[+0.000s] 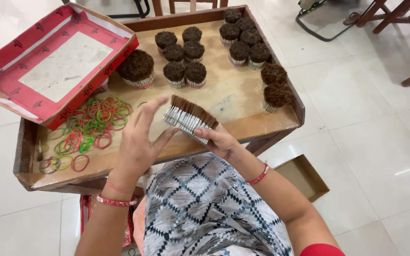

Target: The person gathers bundles of incense sticks on a table, compresses them into a cylindrical shape, and secures them with rubber bands. She repeats this process for multiple bundles, occasionally inspecting the bottom of the cylinders.

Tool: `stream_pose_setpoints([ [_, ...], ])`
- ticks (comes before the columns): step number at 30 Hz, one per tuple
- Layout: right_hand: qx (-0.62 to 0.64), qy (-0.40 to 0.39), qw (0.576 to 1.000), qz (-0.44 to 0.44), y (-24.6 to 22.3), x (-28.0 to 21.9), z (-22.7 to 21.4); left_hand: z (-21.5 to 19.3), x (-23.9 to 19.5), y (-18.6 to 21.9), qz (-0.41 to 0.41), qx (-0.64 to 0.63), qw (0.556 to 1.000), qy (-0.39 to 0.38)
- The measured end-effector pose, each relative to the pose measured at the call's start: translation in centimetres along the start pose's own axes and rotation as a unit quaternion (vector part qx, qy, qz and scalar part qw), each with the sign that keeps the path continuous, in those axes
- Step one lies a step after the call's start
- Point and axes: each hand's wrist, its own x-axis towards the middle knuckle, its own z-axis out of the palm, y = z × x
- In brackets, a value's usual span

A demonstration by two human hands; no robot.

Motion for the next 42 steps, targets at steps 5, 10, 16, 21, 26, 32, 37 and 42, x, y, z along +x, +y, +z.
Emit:
stream_pose_setpoints([
  [5,0.141,0.025,0.988,0.054,3.4,-2.3,-3.0,-0.2,0.3,3.3,0.195,0.129,0.971,-0.057],
  [10,0.143,0.021,0.987,0.068,1.5,-3.0,-1.4,-0.5,1.6,4.1,0.267,0.171,0.940,-0.123],
  [16,-0.017,0.064,0.997,0.046,-2.0,-3.7,3.1,-0.2,2.3,6.3,0.272,0.277,0.885,-0.258],
  [21,0.033,-0.036,0.998,0.035,4.3,-3.9,-4.7,1.2,2.2,6.1,0.325,0.372,0.829,-0.261],
  [26,0.218,-0.023,0.975,0.048,5.4,-4.3,-3.0,1.3,1.3,5.4,0.347,0.360,0.846,-0.187],
  [32,0.319,-0.034,0.947,0.000,0.7,-4.6,2.4,4.2,-3.8,3.7,0.273,0.211,0.936,-0.068],
  [37,0.327,-0.041,0.944,-0.017,-2.0,-4.3,2.9,4.6,-6.1,2.8,0.167,0.092,0.981,-0.038],
  [42,0.210,-0.008,0.975,-0.071,-1.9,-3.2,-0.5,1.8,-5.6,0.4,-0.048,0.098,0.994,0.014],
])
